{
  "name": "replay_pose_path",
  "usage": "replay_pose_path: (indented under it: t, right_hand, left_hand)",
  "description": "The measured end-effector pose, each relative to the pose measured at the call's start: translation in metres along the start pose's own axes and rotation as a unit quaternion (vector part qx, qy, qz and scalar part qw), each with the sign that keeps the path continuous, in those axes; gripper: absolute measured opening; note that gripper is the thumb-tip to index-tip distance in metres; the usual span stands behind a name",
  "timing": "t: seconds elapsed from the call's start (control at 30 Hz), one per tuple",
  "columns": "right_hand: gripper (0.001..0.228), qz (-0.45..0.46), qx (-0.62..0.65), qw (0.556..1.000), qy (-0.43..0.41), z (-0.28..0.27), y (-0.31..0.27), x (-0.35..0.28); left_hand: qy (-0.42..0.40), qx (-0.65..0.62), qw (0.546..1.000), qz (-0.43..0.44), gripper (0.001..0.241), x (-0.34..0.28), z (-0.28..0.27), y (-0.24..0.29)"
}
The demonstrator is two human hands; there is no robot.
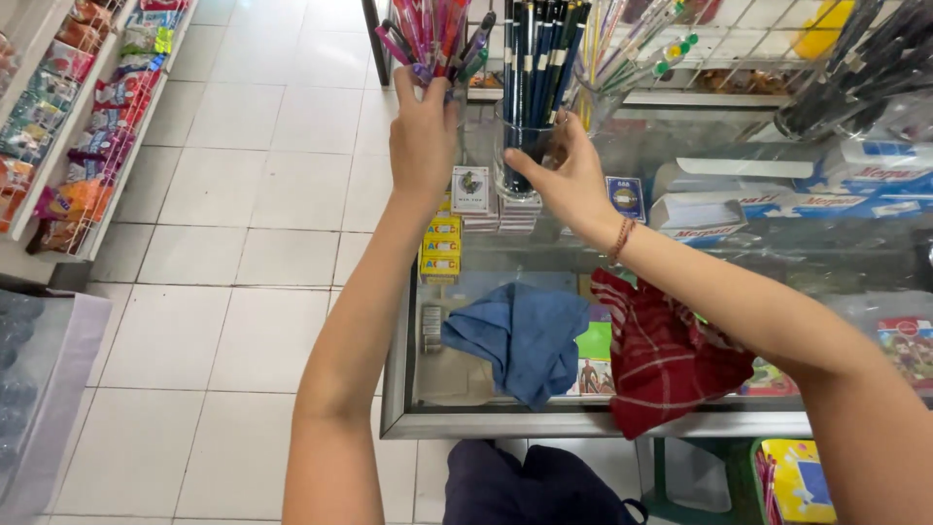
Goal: Wiping the glass display case and organizing cups of pens and pencils.
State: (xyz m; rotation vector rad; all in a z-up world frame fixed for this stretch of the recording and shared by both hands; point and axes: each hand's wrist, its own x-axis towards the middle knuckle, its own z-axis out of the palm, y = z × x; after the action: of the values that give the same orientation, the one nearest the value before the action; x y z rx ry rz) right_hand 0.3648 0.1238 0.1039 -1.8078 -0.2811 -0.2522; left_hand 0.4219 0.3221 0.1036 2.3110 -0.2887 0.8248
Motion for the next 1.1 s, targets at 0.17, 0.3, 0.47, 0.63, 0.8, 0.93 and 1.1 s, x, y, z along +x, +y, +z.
replay_pose_path:
  t: [0.17, 0.3, 0.47, 0.63, 0.8, 0.93, 1.1]
  right_hand:
    - [0.055, -0.025, 0.012, 0.999, 0.024, 0.009, 0.025, 0.02]
    - [0.071, -0.043, -0.04, 0.997, 0.056, 0.015, 0.04, 0.034]
    - [0.079, -0.05, -0.062, 0.993, 0.085, 0.02, 0.055, 0.052]
    - [0.079, -0.141, -0.024, 0.985, 0.093, 0.027, 0.08, 0.075]
    - [0.085, -0.146, 0.025, 0.985, 0.092, 0.032, 0.092, 0.09]
    - [0.084, -0.156, 0.013, 0.983, 0.097, 0.036, 0.098, 0.101]
    - [0.085, -0.174, 0.024, 0.98, 0.097, 0.045, 0.094, 0.102]
  left_hand:
    - [0.024, -0.04, 0.999, -0.022, 0.015, -0.004, 0.001, 0.005]
    - [0.065, 0.017, 0.998, -0.004, 0.019, -0.008, 0.011, -0.002]
    - [0.087, 0.042, 0.995, 0.008, 0.018, -0.01, 0.017, -0.008]
    - [0.109, 0.02, 0.994, 0.022, 0.024, -0.012, 0.016, -0.004]
    - [0.096, 0.016, 0.995, 0.014, 0.026, -0.013, 0.016, -0.004]
    - [0.101, 0.013, 0.995, 0.024, 0.028, -0.013, 0.018, -0.006]
    - [0.099, 0.007, 0.995, 0.022, 0.028, -0.013, 0.02, -0.007]
